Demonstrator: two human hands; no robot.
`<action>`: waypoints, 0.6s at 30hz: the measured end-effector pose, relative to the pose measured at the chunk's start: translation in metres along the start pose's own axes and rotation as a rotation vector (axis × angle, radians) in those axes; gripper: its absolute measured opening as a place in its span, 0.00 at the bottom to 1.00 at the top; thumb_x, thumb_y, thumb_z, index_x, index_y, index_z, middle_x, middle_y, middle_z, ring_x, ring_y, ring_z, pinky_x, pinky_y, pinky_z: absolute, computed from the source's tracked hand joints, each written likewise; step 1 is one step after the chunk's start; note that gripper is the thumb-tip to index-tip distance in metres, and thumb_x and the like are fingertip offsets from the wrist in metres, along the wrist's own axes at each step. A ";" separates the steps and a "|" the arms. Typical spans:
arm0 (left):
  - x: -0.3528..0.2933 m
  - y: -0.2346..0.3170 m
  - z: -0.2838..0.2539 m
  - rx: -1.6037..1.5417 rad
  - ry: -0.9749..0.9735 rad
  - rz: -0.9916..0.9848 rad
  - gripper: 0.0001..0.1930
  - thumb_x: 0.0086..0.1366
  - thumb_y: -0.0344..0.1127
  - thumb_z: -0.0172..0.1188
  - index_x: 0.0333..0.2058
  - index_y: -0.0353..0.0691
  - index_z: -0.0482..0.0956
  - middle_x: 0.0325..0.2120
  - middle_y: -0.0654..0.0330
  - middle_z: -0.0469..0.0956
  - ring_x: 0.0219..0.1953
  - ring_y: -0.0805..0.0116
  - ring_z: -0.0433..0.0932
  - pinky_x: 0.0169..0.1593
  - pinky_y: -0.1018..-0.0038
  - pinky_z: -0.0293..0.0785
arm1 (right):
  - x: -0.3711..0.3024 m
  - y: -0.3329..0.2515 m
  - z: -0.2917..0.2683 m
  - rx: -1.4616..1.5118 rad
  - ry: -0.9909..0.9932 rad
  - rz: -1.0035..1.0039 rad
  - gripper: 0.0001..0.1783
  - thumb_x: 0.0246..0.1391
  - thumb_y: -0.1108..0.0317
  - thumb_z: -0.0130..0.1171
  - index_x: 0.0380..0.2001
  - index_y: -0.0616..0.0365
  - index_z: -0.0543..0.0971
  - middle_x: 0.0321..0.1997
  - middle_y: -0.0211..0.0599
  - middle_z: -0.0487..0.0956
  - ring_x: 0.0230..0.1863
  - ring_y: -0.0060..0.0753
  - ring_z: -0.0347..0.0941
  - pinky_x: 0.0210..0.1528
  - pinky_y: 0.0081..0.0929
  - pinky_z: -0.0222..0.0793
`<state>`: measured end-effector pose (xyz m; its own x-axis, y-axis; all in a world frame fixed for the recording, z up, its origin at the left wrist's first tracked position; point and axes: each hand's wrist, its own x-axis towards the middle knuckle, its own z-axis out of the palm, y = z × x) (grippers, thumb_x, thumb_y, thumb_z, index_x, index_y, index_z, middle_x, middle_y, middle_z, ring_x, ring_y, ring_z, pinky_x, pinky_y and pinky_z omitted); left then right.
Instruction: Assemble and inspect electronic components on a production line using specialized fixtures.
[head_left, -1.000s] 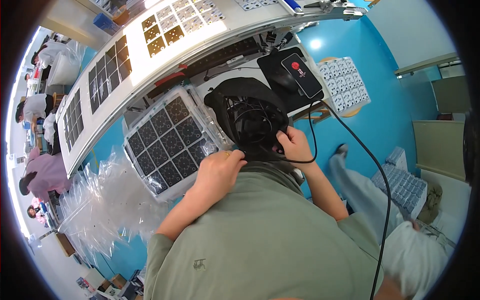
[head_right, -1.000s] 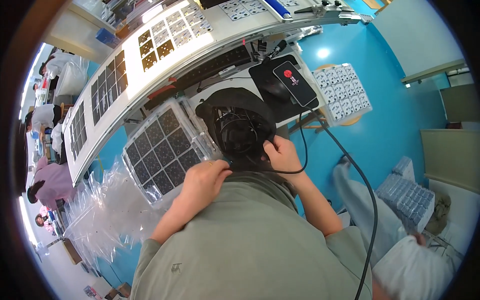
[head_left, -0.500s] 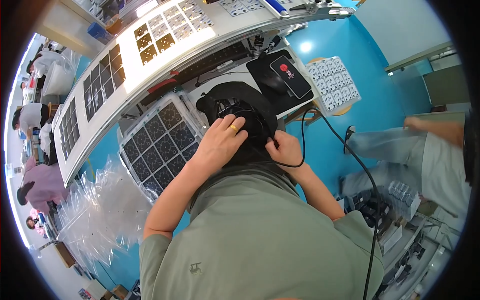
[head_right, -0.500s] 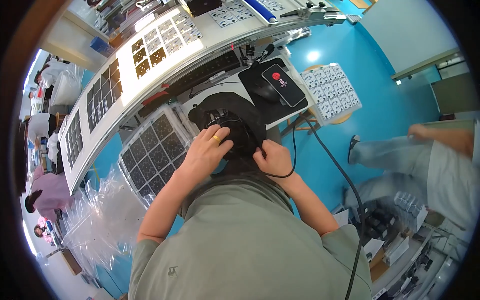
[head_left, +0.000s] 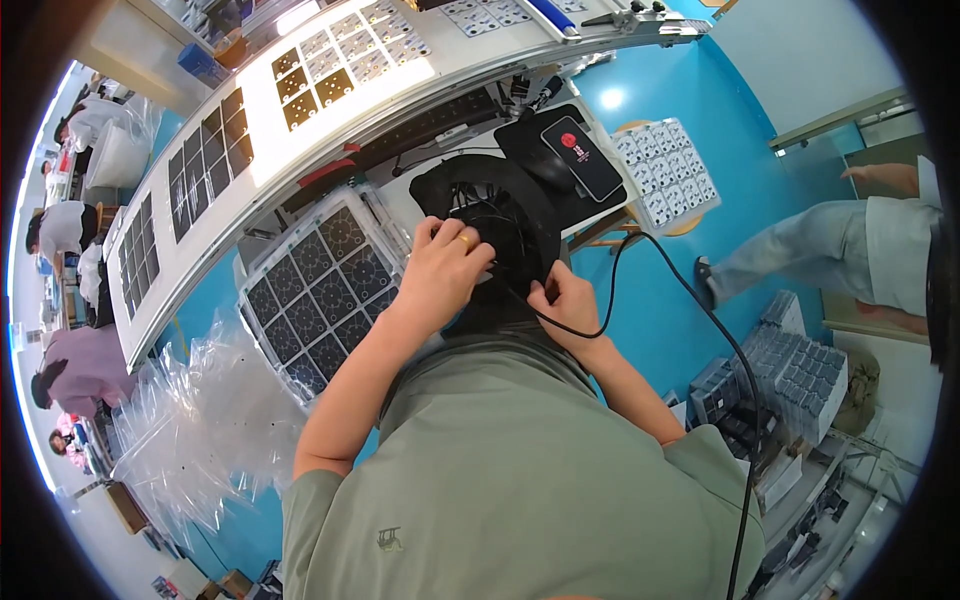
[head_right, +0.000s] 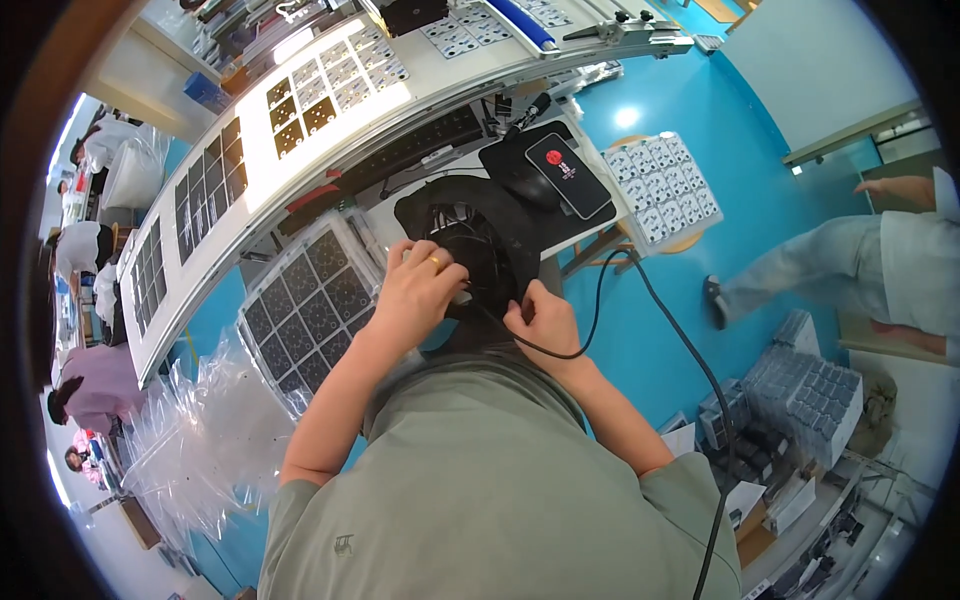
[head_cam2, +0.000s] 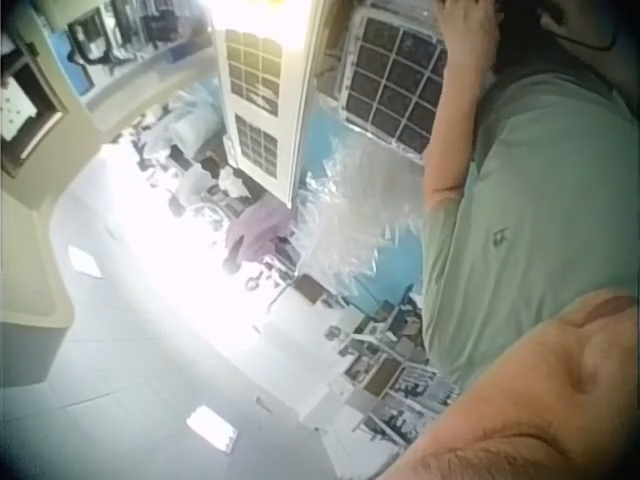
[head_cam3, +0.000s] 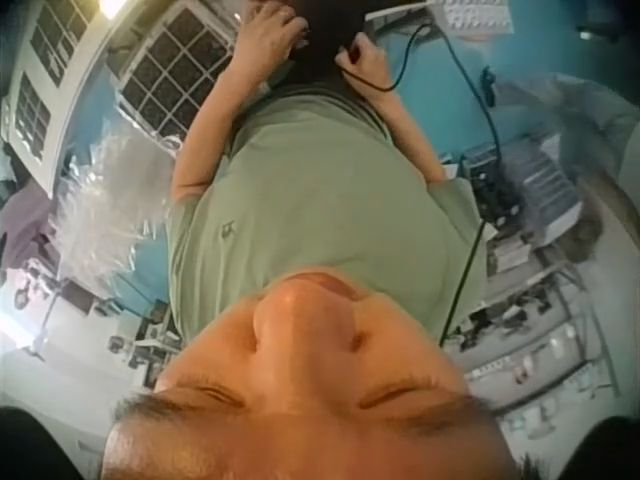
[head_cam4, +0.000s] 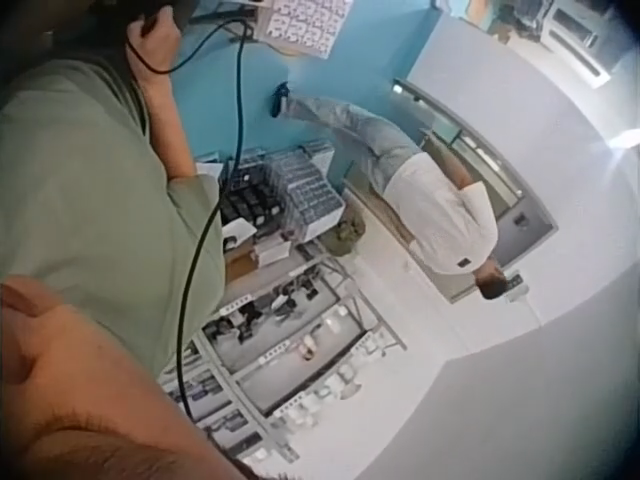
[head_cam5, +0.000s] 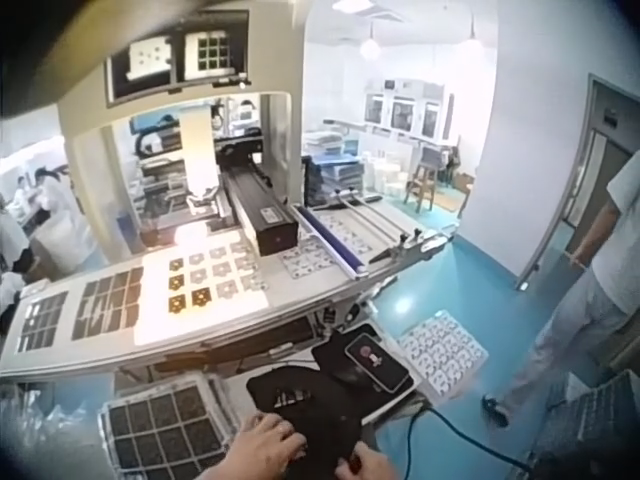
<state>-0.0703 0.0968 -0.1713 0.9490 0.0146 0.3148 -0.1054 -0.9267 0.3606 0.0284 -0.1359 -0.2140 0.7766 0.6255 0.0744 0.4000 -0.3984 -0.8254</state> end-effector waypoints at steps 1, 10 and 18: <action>0.004 0.003 0.000 0.080 0.069 0.065 0.07 0.62 0.31 0.73 0.37 0.46 0.84 0.39 0.61 0.78 0.49 0.57 0.77 0.55 0.57 0.70 | 0.000 -0.004 -0.002 0.068 0.016 0.071 0.11 0.61 0.76 0.66 0.31 0.62 0.71 0.20 0.40 0.69 0.20 0.30 0.65 0.24 0.34 0.61; 0.007 0.029 0.022 0.043 0.161 -0.173 0.12 0.57 0.35 0.79 0.36 0.47 0.85 0.43 0.60 0.75 0.51 0.55 0.75 0.55 0.58 0.70 | 0.004 -0.002 -0.004 0.027 0.000 -0.004 0.11 0.60 0.76 0.66 0.38 0.59 0.71 0.19 0.35 0.66 0.18 0.29 0.61 0.23 0.32 0.58; 0.005 0.027 0.009 -0.051 0.209 -0.464 0.32 0.56 0.45 0.84 0.51 0.38 0.74 0.48 0.51 0.75 0.47 0.47 0.78 0.47 0.55 0.78 | 0.040 -0.008 -0.023 -0.204 0.259 -0.360 0.14 0.58 0.69 0.72 0.40 0.61 0.75 0.35 0.42 0.74 0.35 0.41 0.72 0.38 0.37 0.69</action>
<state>-0.0656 0.0684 -0.1683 0.8202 0.5000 0.2780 0.2940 -0.7853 0.5449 0.0673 -0.1227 -0.1916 0.6570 0.5706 0.4927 0.7321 -0.3269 -0.5976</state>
